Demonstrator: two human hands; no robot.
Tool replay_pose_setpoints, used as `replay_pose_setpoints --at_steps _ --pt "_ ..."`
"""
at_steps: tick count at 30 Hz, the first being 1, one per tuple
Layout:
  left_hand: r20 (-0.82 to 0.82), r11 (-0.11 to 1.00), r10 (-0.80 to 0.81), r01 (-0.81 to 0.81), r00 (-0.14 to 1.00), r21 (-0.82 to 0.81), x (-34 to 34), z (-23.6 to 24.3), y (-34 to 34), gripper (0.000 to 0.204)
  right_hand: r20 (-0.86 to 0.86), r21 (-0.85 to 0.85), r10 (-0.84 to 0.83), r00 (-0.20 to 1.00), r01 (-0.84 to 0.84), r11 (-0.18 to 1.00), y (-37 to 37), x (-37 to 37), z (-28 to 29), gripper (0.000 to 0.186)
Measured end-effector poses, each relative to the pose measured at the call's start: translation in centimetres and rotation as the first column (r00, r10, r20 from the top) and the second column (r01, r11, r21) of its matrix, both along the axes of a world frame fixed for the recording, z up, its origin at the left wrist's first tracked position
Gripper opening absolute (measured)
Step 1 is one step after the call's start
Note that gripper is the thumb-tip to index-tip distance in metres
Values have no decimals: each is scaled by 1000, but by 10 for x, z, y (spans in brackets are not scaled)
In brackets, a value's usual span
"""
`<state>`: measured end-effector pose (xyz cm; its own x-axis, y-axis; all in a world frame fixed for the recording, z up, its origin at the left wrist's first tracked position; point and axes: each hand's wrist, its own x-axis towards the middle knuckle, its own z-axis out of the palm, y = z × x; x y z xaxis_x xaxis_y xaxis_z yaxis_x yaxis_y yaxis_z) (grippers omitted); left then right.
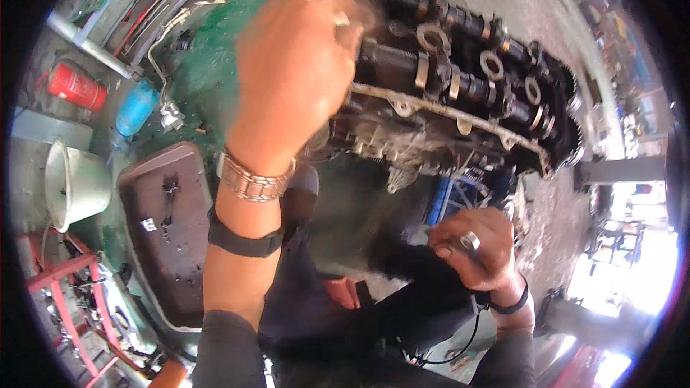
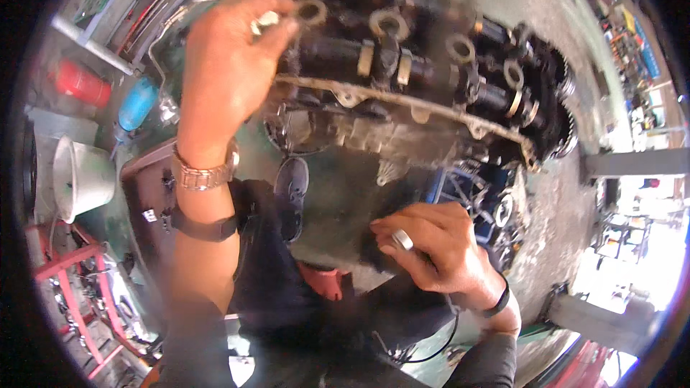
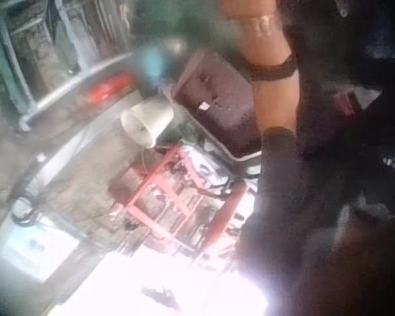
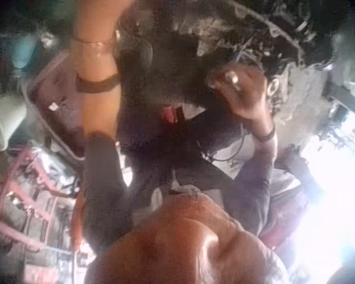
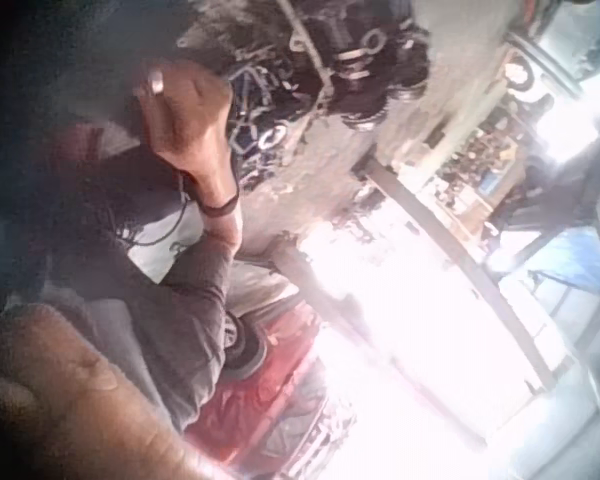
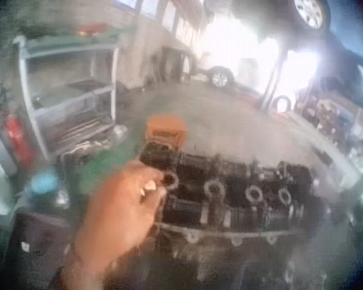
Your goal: The person uses a wrench to tighten bolts on an engine block while holding a small component by hand.
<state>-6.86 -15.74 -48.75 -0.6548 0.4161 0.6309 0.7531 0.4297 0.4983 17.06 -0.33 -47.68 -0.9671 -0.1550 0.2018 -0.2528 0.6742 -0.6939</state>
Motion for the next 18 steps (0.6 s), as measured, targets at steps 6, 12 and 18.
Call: replay_pose_setpoints --at_steps 6,12,18 --pt "-6 999 6 -7 1000 -48 -1 1 13 16 -17 -224 -63 998 58 973 7 10 -49 26" --pt "106 974 165 -145 981 -175 -1 9 16 18 -79 -257 -60 995 38 966 11 25 -64 34" --pt "99 972 190 -174 977 -155 3 13 22 22 -74 -281 -113 991 88 956 18 33 -60 34"
